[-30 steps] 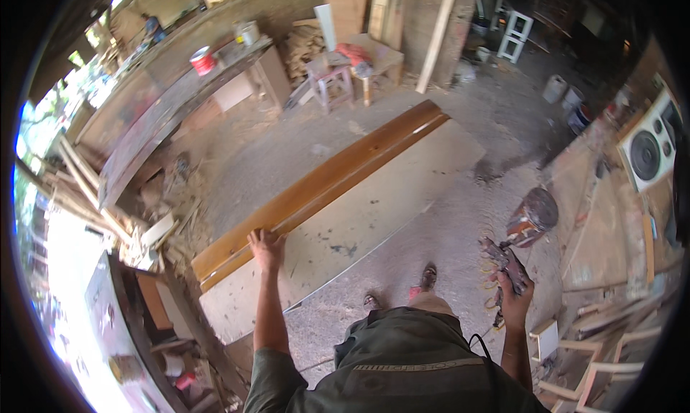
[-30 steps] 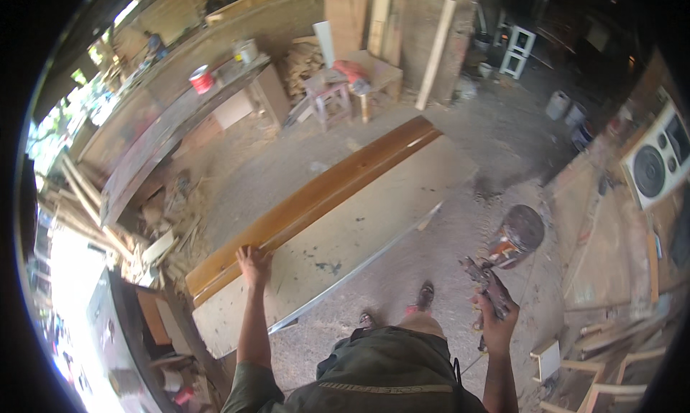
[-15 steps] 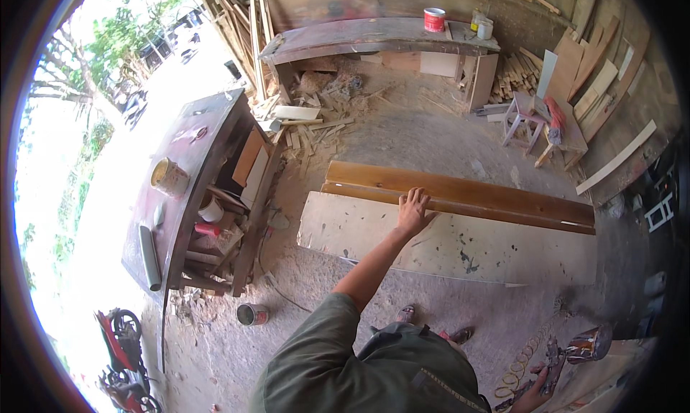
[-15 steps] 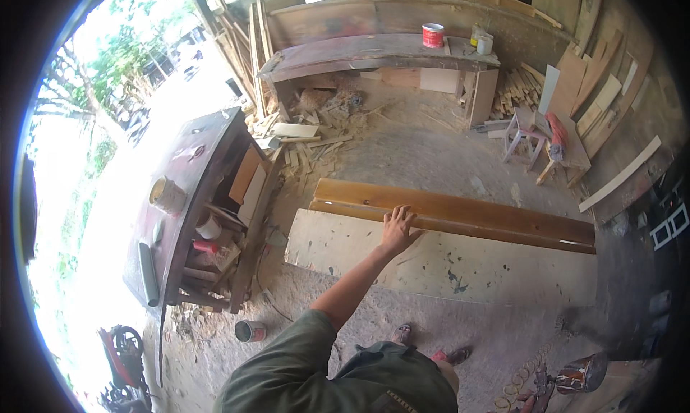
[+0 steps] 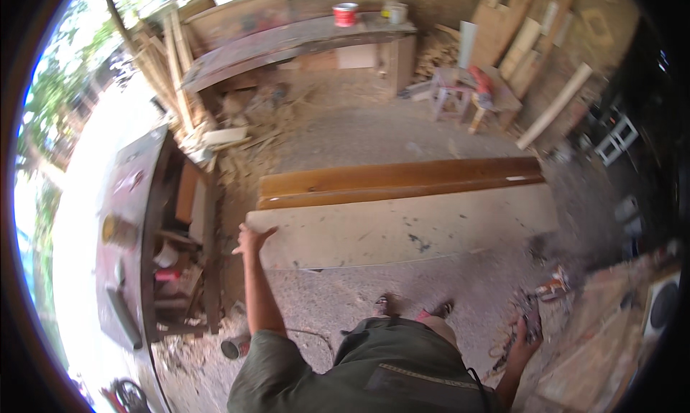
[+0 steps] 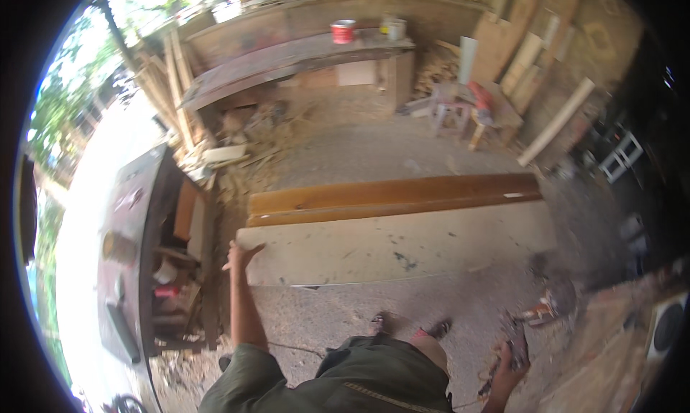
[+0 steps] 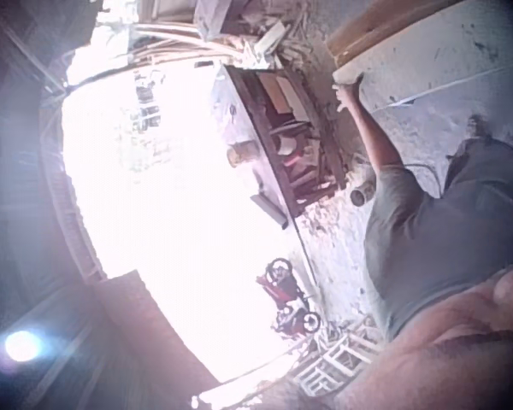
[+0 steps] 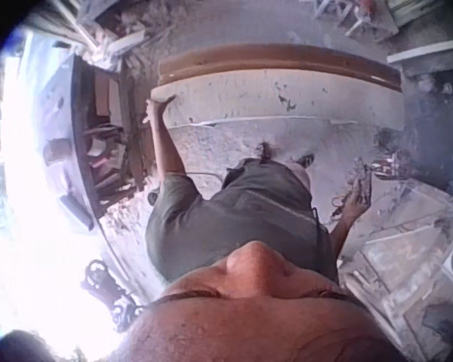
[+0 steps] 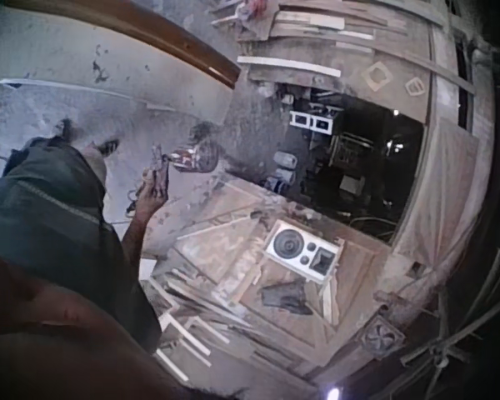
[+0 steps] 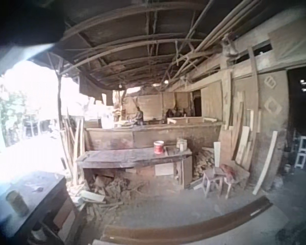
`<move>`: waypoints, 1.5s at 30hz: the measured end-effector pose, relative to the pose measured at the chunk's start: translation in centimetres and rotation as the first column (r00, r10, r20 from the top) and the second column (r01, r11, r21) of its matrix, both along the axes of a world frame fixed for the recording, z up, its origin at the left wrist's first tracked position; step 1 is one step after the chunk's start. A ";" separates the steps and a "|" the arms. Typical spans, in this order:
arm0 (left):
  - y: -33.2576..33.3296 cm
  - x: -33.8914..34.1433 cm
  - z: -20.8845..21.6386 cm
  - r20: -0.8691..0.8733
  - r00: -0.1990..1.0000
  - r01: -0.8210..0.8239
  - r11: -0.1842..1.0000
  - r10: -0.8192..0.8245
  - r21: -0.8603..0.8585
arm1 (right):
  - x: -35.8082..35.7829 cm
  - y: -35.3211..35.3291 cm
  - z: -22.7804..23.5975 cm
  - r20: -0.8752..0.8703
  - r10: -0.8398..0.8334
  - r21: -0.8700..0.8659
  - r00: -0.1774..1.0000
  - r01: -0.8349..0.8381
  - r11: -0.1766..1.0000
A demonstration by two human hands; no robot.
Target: The person uses a spray gun to apply white paint to the frame of a wooden console table and brown paint to a loose wooden panel, moving the panel by hand to reach all sides.
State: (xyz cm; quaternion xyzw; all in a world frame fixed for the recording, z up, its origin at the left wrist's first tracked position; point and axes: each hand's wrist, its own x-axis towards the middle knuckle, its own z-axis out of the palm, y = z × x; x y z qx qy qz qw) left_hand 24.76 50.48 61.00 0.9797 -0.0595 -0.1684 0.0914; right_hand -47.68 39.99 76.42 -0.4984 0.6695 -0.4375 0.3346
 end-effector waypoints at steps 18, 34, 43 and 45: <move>-1.0 -0.5 -1.1 0.028 1.000 -0.003 0.997 0.001 0.076 | 1.3 -0.6 1.8 0.124 0.043 0.058 0.991 -0.050 0.997; -12.1 -12.8 -4.7 0.517 0.689 0.603 0.797 -0.508 -0.020 | 0.3 -0.7 1.1 0.169 0.005 -0.018 0.986 -0.002 1.000; -24.0 -25.1 -3.5 0.407 0.438 0.896 0.425 -0.802 -0.126 | -1.4 1.2 0.2 0.182 -0.068 0.011 0.981 0.067 0.998; -25.9 -25.1 -4.2 0.481 0.434 0.894 0.428 -0.762 -0.130 | -1.7 1.4 0.0 0.173 -0.079 0.007 0.982 0.079 0.997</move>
